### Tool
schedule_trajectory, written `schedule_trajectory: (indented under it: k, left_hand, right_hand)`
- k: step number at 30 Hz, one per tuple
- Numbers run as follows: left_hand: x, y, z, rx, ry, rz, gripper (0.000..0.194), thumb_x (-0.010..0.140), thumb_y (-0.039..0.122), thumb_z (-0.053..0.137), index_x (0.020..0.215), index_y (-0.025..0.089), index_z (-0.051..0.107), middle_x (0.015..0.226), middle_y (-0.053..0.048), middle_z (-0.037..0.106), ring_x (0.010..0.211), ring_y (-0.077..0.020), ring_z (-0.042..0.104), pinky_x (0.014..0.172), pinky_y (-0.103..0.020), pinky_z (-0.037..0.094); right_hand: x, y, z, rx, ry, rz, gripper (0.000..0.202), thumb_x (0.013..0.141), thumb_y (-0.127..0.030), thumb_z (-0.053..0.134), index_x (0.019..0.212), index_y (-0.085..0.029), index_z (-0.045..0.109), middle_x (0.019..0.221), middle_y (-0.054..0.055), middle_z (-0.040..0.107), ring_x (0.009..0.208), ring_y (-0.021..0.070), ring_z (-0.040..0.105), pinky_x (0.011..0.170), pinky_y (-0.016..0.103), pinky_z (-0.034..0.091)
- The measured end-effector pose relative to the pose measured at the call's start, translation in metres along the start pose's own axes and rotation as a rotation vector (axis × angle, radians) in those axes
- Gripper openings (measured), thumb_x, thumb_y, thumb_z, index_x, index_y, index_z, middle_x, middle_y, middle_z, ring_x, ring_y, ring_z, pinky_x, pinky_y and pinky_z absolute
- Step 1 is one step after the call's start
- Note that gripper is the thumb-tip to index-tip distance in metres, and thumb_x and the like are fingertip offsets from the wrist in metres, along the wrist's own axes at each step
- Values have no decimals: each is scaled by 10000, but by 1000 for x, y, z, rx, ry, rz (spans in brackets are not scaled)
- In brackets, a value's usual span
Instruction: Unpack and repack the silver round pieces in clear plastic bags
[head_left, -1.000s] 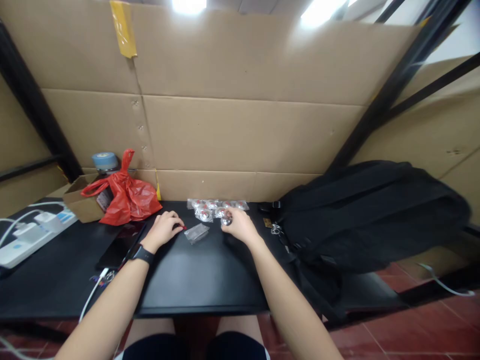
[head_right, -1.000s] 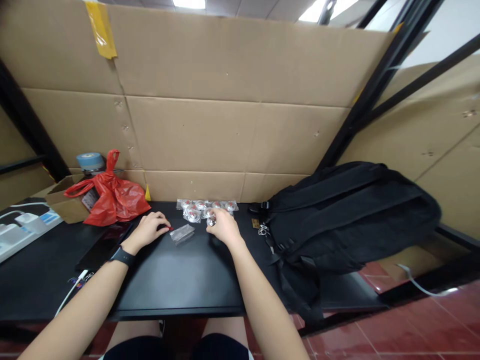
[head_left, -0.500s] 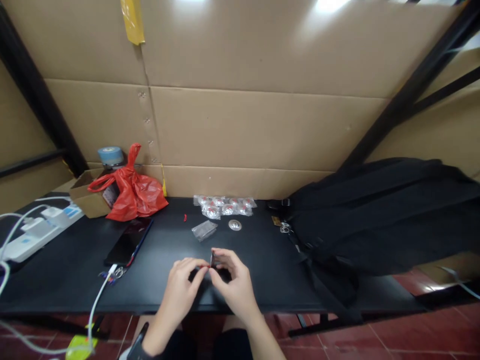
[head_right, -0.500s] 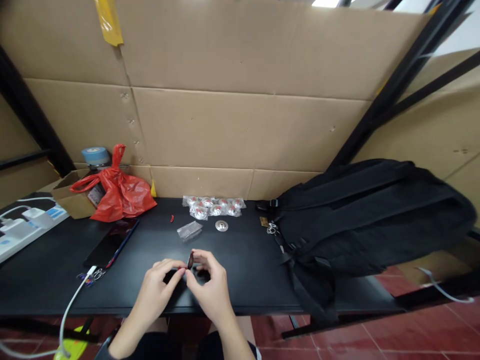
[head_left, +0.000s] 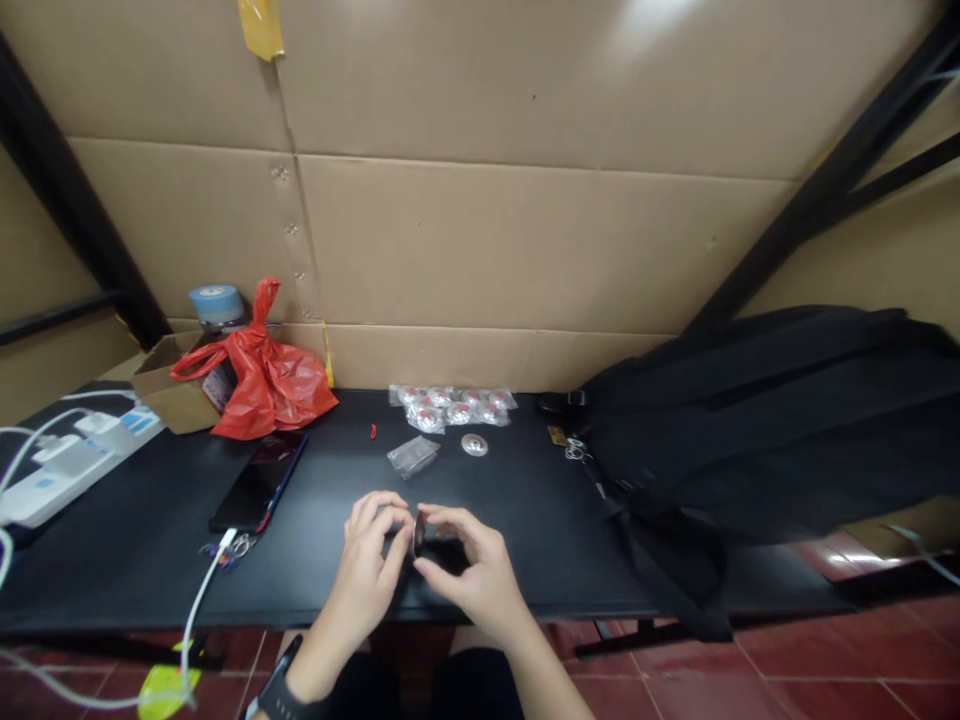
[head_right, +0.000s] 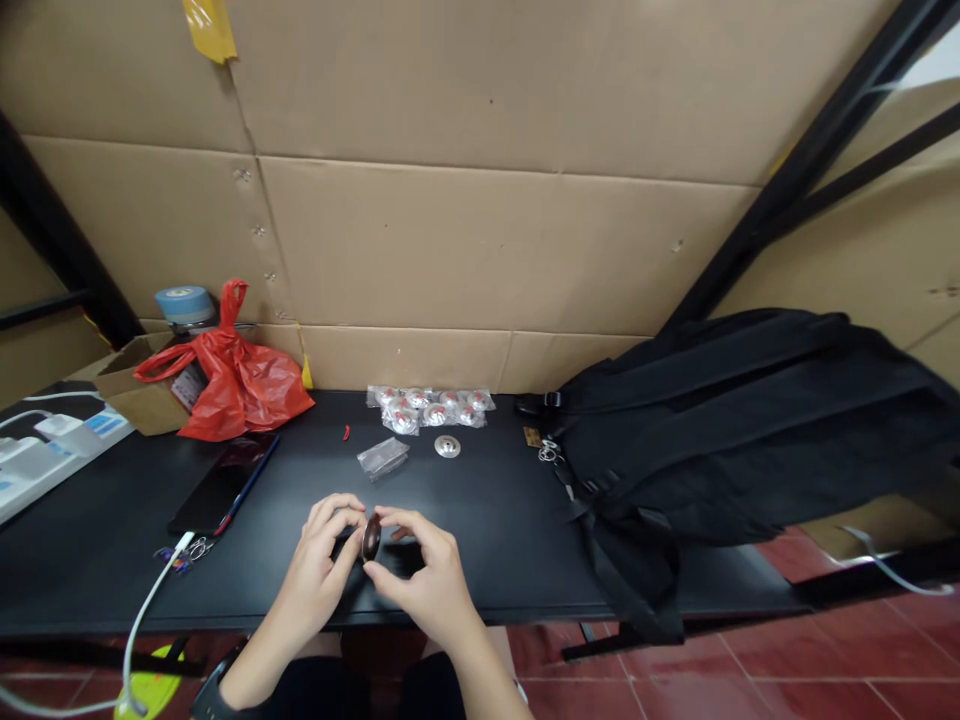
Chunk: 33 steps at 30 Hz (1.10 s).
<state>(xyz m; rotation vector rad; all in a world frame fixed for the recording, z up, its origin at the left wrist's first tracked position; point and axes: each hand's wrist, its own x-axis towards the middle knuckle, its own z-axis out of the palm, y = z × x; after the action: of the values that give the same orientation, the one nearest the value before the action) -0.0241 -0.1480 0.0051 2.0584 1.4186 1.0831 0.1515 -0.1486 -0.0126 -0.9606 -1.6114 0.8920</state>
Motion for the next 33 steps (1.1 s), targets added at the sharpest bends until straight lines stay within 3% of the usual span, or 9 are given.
schedule_trajectory:
  k: [17,20,24,28,33]
  left_hand:
    - [0,3,1,36,12,40,191,962,274,456,900,240,633,1073,-61,625,1109,-250,504,934,-413,426]
    - [-2,4,1,40,47,48,183,957,279,469,897,238,637,1064,-63,624,1106,-250,507,937,-416,419]
    - [-4,4,1,57,126,36,178,950,290,490,882,233,645,1032,-66,626,1080,-250,523,928,-416,419]
    - [-4,6,1,32,123,33,194,954,308,488,865,228,640,990,-68,629,1051,-247,532,915,-405,431]
    - [-4,6,0,-29,72,14,243,987,333,432,894,226,629,1027,-72,640,1077,-242,544,931,-408,434]
  right_hand:
    - [3,-12,2,-51,21,46,272,744,-283,799,982,-233,678,1124,46,736,891,195,699,835,315,547]
    - [6,-16,3,-84,-5,39,142,837,-308,709,948,-224,683,1011,36,746,848,178,684,788,287,525]
    - [7,-19,2,-135,-51,-12,198,972,-298,500,890,-218,661,1012,54,703,955,185,650,876,305,490]
    - [7,-21,1,-166,-106,-27,150,957,-272,511,932,-228,652,1108,73,639,1033,202,613,901,318,488]
    - [6,-20,0,-153,-82,-4,156,943,-274,520,879,-224,652,1107,79,610,1059,215,594,894,321,493]
